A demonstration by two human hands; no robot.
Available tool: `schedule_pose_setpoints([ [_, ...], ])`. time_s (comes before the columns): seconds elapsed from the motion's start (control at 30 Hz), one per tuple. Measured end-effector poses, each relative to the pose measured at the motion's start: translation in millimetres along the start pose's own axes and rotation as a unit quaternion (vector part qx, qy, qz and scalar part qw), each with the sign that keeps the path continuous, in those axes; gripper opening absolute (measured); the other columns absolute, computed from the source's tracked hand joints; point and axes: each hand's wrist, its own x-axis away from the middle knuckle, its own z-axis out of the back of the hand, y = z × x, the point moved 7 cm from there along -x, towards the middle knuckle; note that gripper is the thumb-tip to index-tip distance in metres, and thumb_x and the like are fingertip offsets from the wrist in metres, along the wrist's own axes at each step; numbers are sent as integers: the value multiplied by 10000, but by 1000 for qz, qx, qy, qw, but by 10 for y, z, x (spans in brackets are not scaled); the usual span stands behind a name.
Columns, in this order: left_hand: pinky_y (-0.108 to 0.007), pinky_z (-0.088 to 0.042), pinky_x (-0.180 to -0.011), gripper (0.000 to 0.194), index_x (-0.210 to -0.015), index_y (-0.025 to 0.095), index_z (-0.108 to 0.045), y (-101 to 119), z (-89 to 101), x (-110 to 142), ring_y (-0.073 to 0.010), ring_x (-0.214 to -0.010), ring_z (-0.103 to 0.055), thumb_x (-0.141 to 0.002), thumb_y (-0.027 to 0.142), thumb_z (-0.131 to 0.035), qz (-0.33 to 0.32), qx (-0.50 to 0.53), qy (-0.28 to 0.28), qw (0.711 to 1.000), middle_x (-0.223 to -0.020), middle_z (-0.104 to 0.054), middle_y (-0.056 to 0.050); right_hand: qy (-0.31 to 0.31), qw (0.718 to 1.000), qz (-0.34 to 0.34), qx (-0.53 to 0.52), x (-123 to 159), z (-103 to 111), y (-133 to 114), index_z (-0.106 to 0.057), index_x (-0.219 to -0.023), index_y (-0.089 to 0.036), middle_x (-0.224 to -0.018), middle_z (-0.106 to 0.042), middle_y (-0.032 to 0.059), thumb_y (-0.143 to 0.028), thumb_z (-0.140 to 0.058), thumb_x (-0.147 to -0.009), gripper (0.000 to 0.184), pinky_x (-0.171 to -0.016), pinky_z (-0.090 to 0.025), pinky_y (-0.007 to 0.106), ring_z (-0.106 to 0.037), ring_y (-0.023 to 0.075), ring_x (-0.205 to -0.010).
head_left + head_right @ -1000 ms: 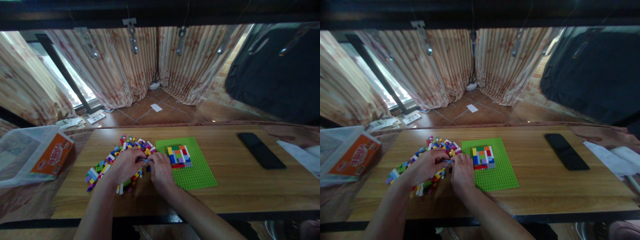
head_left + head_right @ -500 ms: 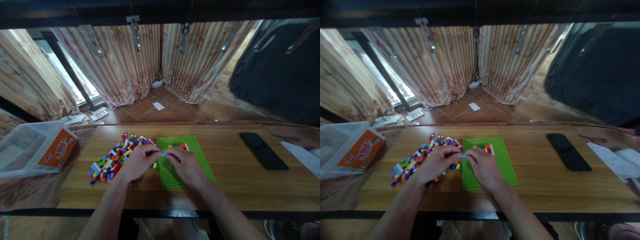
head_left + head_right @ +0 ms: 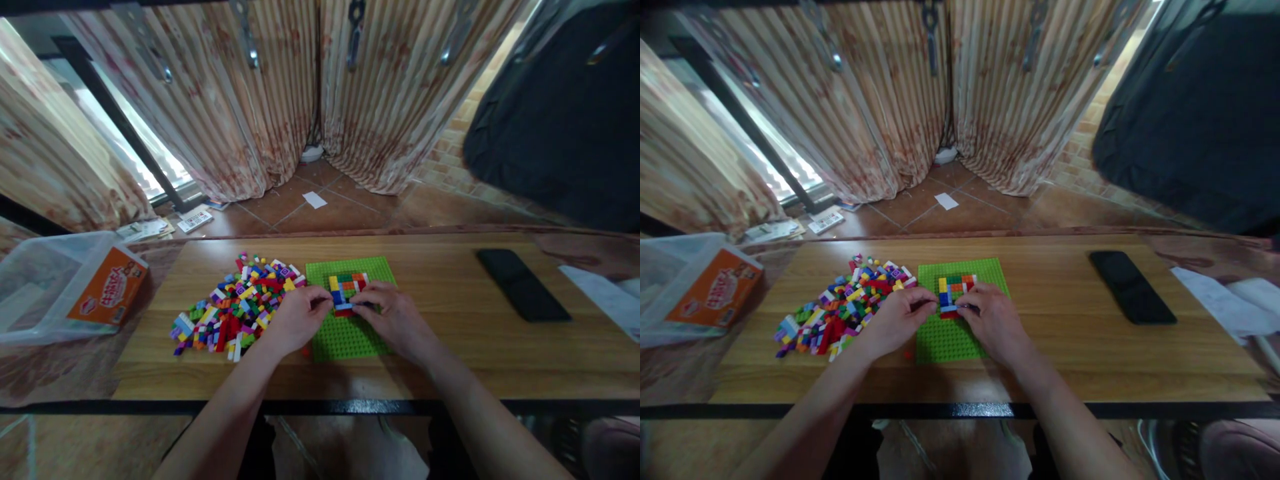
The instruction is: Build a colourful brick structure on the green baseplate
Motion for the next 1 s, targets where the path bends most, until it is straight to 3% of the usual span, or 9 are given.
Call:
schedule_pose_setpoints([
  [0.27, -238, -446, -627, 105, -803, 151, -677, -21, -63, -3, -139, -667, -624, -841, 168, -581, 15, -3, -4, 1000, -735, -699, -16, -26, 999, 13, 15, -11, -12, -24, -761, -874, -224, -907, -696, 38, -164, -670, -840, 114, -835, -500, 334, -636, 185, -878],
  [0.5, -247, -450, -631, 84, -796, 151, -664, -89, -99, -23, -147, -682, -636, -829, 156, -587, 32, -10, 3, 999, -752, -706, -22, -26, 999, -25, -18, -3, -16, 21, -764, -876, -234, -907, -704, 23, -157, -667, -823, 135, -792, -505, 315, -658, 163, -816],
  [1.0, -247, -424, -615, 164, -743, 156, -678, 0, -77, -36, -142, -655, -605, -854, 239, -591, 10, -51, 23, 998, -701, -684, -14, -51, 998, -3, -25, -10, -22, 32, -752, -888, -230, -911, -713, 28, -221, -616, -878, 136, -804, -486, 319, -650, 169, -844],
])
